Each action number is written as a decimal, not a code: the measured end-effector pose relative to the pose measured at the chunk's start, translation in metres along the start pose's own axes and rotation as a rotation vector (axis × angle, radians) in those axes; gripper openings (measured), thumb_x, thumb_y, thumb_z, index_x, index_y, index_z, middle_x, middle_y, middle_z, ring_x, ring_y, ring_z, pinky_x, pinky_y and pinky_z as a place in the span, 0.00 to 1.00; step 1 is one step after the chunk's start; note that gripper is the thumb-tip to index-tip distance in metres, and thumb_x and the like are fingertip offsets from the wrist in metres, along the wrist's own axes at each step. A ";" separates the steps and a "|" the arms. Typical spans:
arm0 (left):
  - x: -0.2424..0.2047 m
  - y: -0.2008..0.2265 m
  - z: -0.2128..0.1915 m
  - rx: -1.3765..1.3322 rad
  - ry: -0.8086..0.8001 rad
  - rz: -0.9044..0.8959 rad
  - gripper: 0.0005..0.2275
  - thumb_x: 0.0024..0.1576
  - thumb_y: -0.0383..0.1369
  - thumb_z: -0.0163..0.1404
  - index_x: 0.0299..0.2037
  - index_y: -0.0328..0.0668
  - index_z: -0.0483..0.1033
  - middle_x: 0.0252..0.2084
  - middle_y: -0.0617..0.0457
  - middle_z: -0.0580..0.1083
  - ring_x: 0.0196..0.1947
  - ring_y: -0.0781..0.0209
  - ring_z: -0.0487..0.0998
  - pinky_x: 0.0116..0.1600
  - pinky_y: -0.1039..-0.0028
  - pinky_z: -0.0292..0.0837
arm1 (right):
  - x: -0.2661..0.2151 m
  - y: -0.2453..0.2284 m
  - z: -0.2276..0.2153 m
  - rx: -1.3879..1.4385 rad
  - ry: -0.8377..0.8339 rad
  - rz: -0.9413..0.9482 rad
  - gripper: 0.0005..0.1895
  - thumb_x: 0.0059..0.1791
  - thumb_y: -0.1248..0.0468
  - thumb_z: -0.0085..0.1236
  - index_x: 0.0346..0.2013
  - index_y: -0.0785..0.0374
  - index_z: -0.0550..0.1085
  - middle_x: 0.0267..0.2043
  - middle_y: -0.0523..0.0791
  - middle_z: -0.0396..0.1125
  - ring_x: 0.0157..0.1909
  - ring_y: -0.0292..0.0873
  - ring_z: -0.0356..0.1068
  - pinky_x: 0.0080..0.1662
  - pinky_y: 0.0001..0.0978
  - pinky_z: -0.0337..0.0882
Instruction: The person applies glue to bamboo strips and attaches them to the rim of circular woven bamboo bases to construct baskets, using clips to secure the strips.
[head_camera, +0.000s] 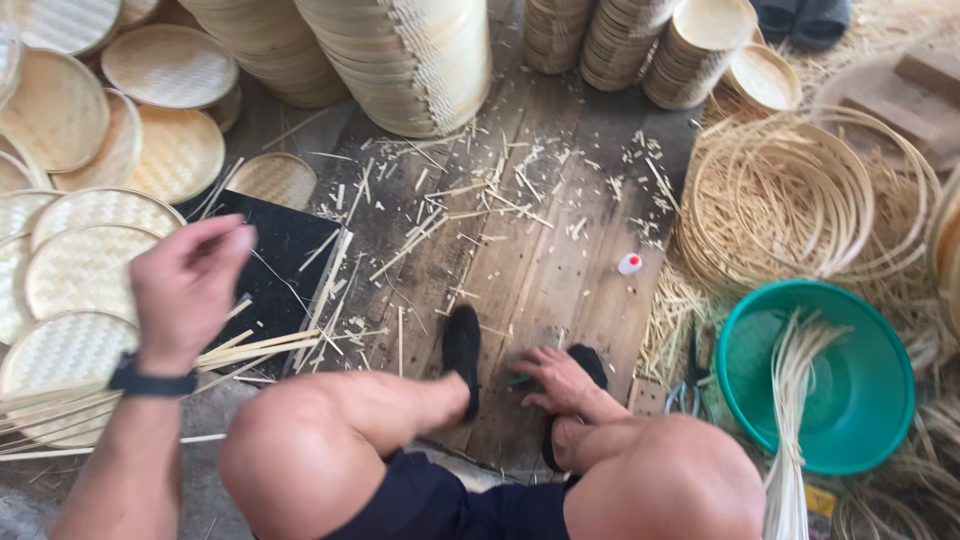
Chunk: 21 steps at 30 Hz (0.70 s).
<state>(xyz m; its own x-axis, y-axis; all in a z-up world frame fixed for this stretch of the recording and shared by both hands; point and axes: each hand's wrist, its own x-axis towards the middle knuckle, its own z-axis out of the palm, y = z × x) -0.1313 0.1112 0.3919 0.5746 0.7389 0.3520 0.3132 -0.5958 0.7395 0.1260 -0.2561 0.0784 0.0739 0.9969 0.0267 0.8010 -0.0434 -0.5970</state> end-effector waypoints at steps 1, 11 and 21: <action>0.016 0.008 0.016 -0.035 -0.041 0.064 0.11 0.65 0.31 0.59 0.53 0.32 0.81 0.43 0.48 0.80 0.40 0.68 0.78 0.46 0.78 0.74 | 0.006 0.000 0.003 -0.036 -0.063 -0.042 0.30 0.37 0.59 0.72 0.54 0.54 0.76 0.58 0.49 0.64 0.59 0.56 0.62 0.58 0.47 0.63; 0.256 -0.005 0.172 0.334 -0.033 0.568 0.16 0.58 0.29 0.60 0.56 0.33 0.77 0.51 0.37 0.77 0.51 0.42 0.78 0.56 0.57 0.72 | 0.004 0.019 0.016 -0.047 -0.164 0.071 0.15 0.41 0.64 0.67 0.40 0.61 0.73 0.47 0.48 0.66 0.54 0.53 0.66 0.54 0.45 0.67; 0.402 -0.042 0.213 0.385 -0.205 0.641 0.08 0.62 0.29 0.58 0.49 0.45 0.85 0.39 0.42 0.79 0.37 0.48 0.81 0.46 0.62 0.78 | -0.053 0.057 0.074 0.984 0.603 0.783 0.22 0.45 0.69 0.64 0.54 0.65 0.73 0.40 0.46 0.74 0.43 0.38 0.74 0.47 0.31 0.75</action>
<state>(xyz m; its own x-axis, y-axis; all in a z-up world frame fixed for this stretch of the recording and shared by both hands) 0.2481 0.3667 0.3797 0.8490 0.1622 0.5029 0.0915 -0.9825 0.1625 0.1240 -0.3070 -0.0166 0.7463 0.5429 -0.3851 -0.2895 -0.2561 -0.9223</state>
